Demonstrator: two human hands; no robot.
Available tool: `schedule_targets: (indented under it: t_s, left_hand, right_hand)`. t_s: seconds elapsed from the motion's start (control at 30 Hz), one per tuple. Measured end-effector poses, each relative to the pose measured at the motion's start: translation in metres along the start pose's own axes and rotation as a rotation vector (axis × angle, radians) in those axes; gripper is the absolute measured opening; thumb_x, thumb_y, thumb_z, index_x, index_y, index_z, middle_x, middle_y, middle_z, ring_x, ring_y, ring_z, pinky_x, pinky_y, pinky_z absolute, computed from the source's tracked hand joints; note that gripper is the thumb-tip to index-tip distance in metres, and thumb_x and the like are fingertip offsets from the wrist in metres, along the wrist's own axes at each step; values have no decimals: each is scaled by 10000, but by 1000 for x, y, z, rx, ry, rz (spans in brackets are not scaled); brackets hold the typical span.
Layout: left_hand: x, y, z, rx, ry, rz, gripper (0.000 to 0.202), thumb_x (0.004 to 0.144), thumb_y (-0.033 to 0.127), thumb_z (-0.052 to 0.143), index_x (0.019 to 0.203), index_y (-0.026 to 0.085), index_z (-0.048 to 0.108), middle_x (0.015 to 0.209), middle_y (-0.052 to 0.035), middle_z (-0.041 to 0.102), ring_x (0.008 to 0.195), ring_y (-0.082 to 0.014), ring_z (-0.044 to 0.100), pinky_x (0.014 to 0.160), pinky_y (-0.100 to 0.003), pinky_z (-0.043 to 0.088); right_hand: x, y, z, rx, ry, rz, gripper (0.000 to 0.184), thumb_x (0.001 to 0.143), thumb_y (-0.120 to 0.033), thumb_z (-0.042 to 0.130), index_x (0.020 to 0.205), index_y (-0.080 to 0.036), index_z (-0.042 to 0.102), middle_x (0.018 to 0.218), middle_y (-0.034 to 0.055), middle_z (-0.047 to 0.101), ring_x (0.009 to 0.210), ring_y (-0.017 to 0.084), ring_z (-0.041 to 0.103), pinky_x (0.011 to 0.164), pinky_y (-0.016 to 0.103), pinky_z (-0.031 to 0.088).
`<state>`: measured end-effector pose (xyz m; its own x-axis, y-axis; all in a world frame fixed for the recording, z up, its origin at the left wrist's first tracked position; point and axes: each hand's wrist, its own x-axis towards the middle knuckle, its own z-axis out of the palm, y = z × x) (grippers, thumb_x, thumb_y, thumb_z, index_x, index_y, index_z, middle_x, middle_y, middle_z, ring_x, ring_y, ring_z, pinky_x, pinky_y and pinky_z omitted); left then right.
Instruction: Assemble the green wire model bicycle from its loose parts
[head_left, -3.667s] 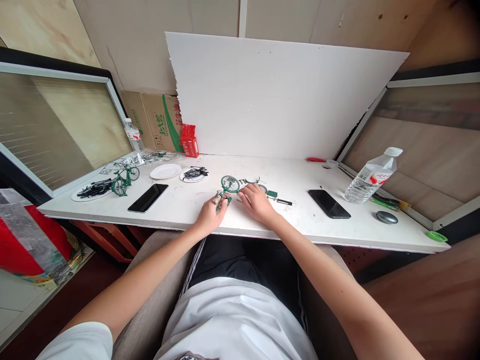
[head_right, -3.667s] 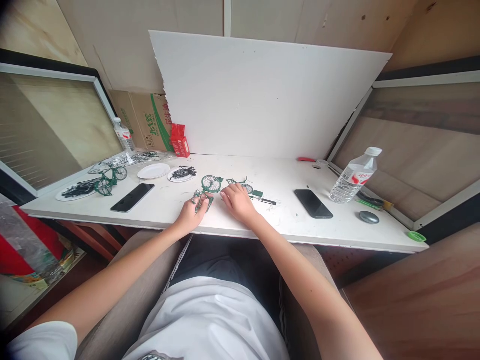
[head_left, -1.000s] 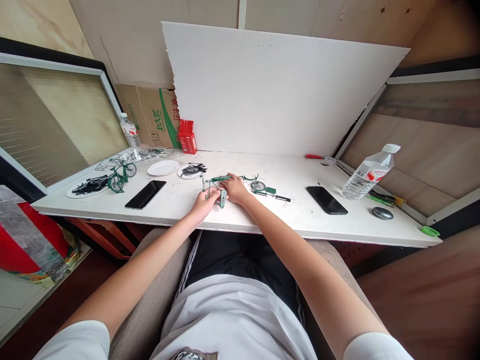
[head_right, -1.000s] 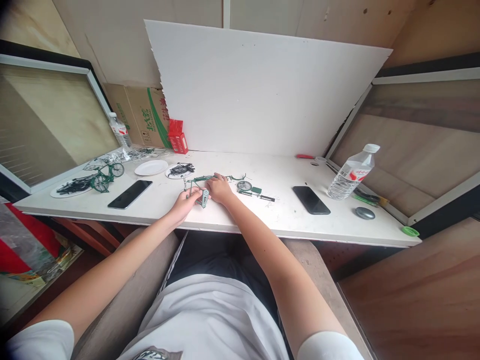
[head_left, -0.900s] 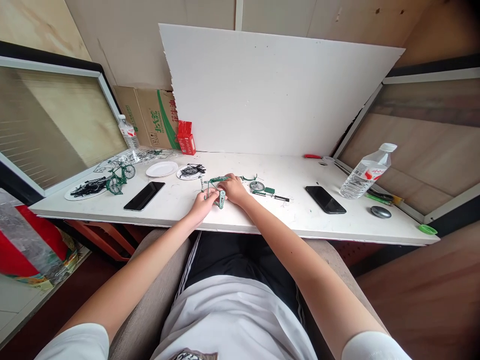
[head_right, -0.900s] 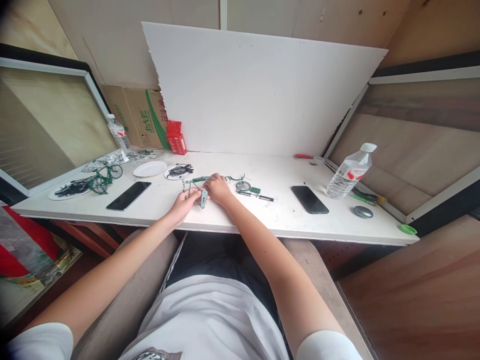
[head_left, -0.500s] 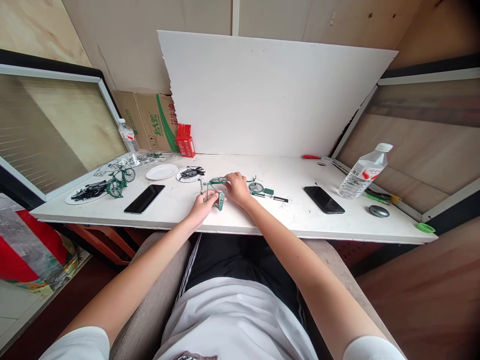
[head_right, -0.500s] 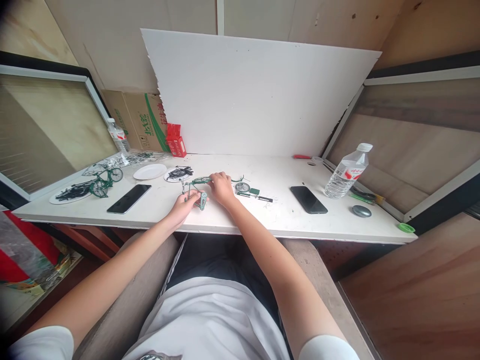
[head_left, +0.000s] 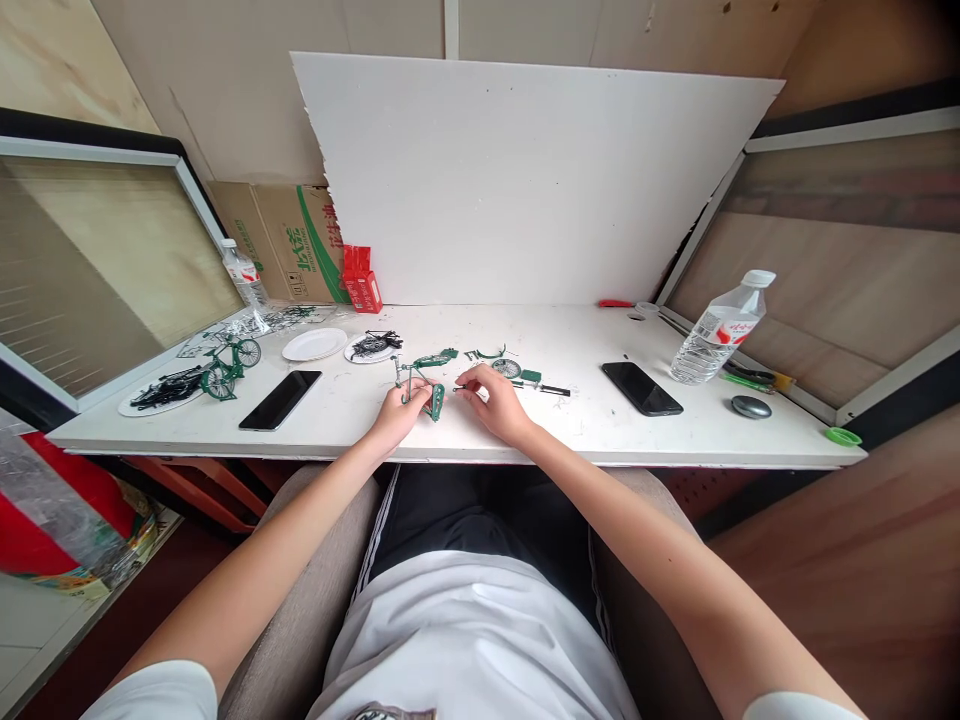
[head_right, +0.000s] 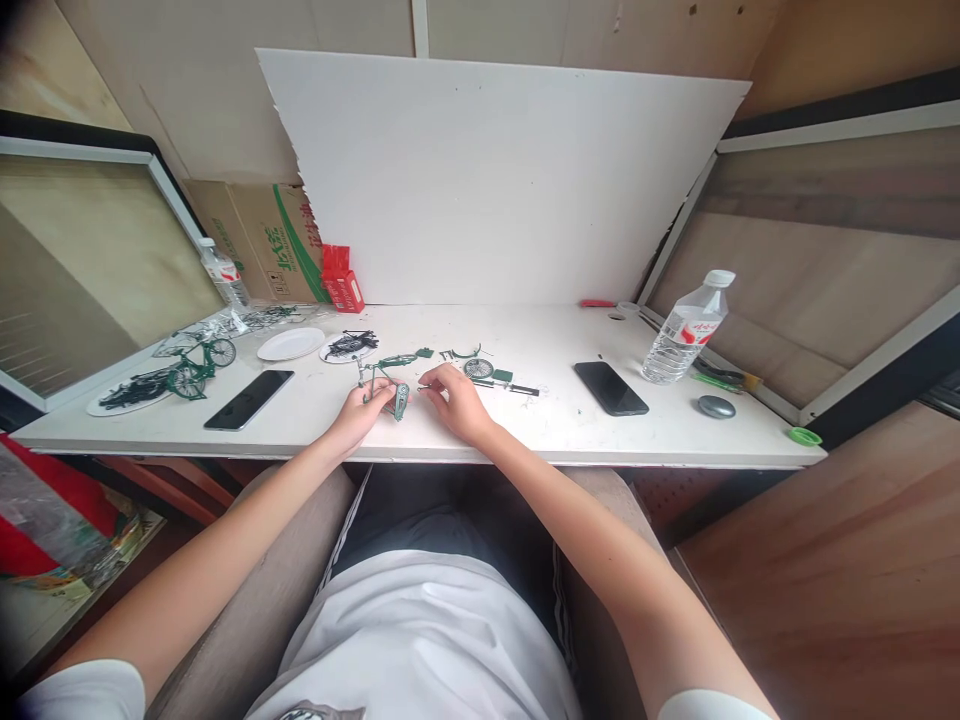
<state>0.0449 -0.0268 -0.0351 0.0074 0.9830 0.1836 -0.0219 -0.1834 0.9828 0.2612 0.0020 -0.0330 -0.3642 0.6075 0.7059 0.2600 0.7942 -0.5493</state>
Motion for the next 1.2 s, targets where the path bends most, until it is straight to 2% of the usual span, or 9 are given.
schedule_targets:
  t_s: [0.17, 0.37, 0.57, 0.73, 0.97, 1.2]
  left_hand:
    - [0, -3, 0, 43, -26, 15, 403, 860, 501, 739, 1056, 151, 706, 911, -116, 789, 852, -250, 724, 773, -355, 555]
    - [3, -9, -1, 101, -40, 41, 365, 862, 482, 735, 1026, 156, 719, 851, -65, 711, 764, -206, 654, 705, -318, 532]
    - [2, -7, 0, 83, -47, 32, 362, 861, 467, 734, 1040, 152, 721, 824, -51, 675, 744, -197, 634, 678, -310, 533]
    - [2, -7, 0, 76, -46, 31, 360, 848, 468, 755, 1026, 156, 730, 800, -55, 685, 729, -206, 648, 665, -317, 537]
    - [4, -12, -3, 117, -54, 54, 320, 892, 435, 713, 1047, 157, 749, 811, -64, 722, 727, -212, 679, 704, -333, 557]
    - [4, -8, -3, 68, -34, 31, 348, 851, 461, 749, 1014, 153, 752, 838, -79, 739, 765, -225, 690, 697, -330, 559]
  right_hand:
    - [0, -5, 3, -9, -5, -32, 119, 1043, -311, 617, 1109, -232, 678, 1029, 69, 717, 914, 220, 686, 859, 402, 573]
    - [-3, -4, 5, -63, -123, -131, 167, 1056, -310, 593, 1173, -227, 679, 1093, 91, 723, 915, 212, 687, 846, 393, 598]
    - [-3, -1, 7, -142, -143, -185, 204, 1076, -281, 531, 1166, -233, 708, 1080, 113, 714, 1000, 245, 690, 893, 427, 602]
    - [-4, 2, 7, -134, -152, -182, 252, 1078, -294, 524, 1177, -239, 749, 1115, 129, 719, 1034, 264, 694, 916, 462, 609]
    - [-5, 3, 8, -159, -148, -220, 274, 1080, -316, 536, 1147, -249, 793, 1088, 116, 714, 1006, 255, 691, 875, 430, 608]
    - [-4, 3, 7, -173, -147, -218, 257, 1072, -282, 535, 1156, -247, 775, 1120, 122, 696, 1056, 263, 669, 897, 439, 598]
